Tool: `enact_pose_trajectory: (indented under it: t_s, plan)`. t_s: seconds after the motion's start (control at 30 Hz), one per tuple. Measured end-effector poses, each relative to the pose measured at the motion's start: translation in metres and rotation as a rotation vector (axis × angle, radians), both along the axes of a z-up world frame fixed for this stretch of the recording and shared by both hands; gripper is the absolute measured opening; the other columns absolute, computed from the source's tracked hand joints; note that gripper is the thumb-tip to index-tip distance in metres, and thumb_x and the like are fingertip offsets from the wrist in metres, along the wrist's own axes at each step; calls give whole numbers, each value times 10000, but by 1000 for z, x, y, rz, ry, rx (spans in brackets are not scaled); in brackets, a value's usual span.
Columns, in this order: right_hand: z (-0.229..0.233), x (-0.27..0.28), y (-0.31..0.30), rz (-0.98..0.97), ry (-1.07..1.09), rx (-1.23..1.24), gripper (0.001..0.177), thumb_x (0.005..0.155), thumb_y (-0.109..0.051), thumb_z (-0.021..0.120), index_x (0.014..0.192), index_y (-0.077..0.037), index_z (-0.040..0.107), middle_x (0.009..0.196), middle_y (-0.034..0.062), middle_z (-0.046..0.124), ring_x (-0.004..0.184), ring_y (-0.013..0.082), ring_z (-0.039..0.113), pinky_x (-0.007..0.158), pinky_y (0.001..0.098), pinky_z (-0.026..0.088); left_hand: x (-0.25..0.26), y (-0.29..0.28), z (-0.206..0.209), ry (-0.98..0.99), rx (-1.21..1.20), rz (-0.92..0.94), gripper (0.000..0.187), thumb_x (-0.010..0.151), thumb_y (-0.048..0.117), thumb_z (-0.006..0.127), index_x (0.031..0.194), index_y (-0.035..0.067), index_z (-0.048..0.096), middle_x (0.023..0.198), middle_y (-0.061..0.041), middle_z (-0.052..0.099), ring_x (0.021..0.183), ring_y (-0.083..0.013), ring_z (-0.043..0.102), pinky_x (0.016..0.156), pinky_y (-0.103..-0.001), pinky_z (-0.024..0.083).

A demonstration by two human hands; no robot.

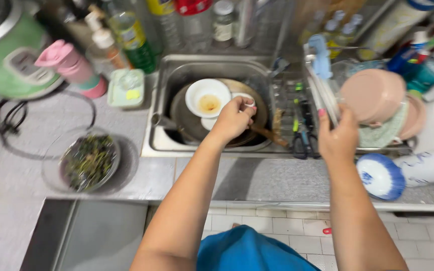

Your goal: The recorder takes tissues, places them on a dining table, serves rice and dried fish onto the table, and brings a bottle of water.

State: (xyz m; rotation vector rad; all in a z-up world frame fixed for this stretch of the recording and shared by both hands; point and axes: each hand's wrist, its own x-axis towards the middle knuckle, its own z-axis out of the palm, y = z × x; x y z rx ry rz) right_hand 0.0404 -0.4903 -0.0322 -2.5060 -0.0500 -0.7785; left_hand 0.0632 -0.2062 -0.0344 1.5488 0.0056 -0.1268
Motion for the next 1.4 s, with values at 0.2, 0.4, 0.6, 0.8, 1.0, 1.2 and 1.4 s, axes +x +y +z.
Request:
enact_pose_trajectory:
  t_s: [0.2, 0.4, 0.6, 0.8, 1.0, 1.2, 1.4]
  plan:
    - [37, -41, 136, 270, -448, -68, 416, 1162, -251, 574, 1415, 73, 511, 1386, 252, 550, 1338, 425, 504, 1177, 493, 371, -59, 123, 22, -36, 61, 282, 316, 949, 176, 625, 1215, 5, 622, 959, -78, 711, 773, -134, 693, 616, -290, 563]
    - [-49, -73, 334, 960, 360, 1013, 459, 1131, -279, 430, 1464, 33, 477, 1429, 183, 560, 1330, 279, 544, 1164, 411, 421, -151, 293, 14, -306, 14, 664, 235, 1042, 176, 569, 1197, 18, 650, 1040, -60, 747, 913, -108, 697, 772, -247, 552]
    - [-120, -88, 451, 862, 827, 1237, 590, 1086, -404, 326, 1539, -27, 354, 1558, 206, 443, 1455, 332, 431, 1194, 444, 344, -206, 421, -75, -359, 71, 1033, 257, 1056, 188, 563, 1193, -10, 654, 1176, -124, 717, 1147, -191, 673, 1017, -302, 516]
    - [-112, -114, 495, 747, 863, 1391, 679, 1059, -487, 268, 1571, -45, 324, 1655, 132, 310, 1543, 274, 247, 1242, 408, 163, -206, 431, -135, -34, -416, 850, 463, 1054, 323, 455, 1343, -13, 586, 1376, -168, 637, 1306, -258, 597, 1129, -374, 436]
    - [-102, -124, 512, 769, 718, 1445, 706, 1071, -503, 285, 1540, 16, 381, 1648, 144, 377, 1546, 249, 297, 1262, 368, 173, -205, 419, -130, -26, -546, 747, 600, 1075, 411, 391, 1392, -69, 560, 1462, -171, 594, 1362, -222, 538, 1187, -360, 347]
    - [-80, -129, 517, 650, 777, 1507, 673, 1052, -473, 306, 1529, -7, 398, 1624, 136, 402, 1509, 255, 347, 1244, 384, 219, -207, 412, -113, 59, -543, 752, 593, 1067, 393, 398, 1392, -62, 596, 1411, -170, 623, 1312, -225, 552, 1146, -346, 368]
    - [-60, -125, 492, 609, 632, 1515, 649, 1057, -434, 310, 1509, 18, 420, 1617, 152, 413, 1530, 251, 322, 1252, 381, 198, -200, 388, -64, 50, -565, 674, 512, 1066, 341, 427, 1372, -35, 593, 1415, -141, 624, 1296, -211, 566, 1136, -333, 385]
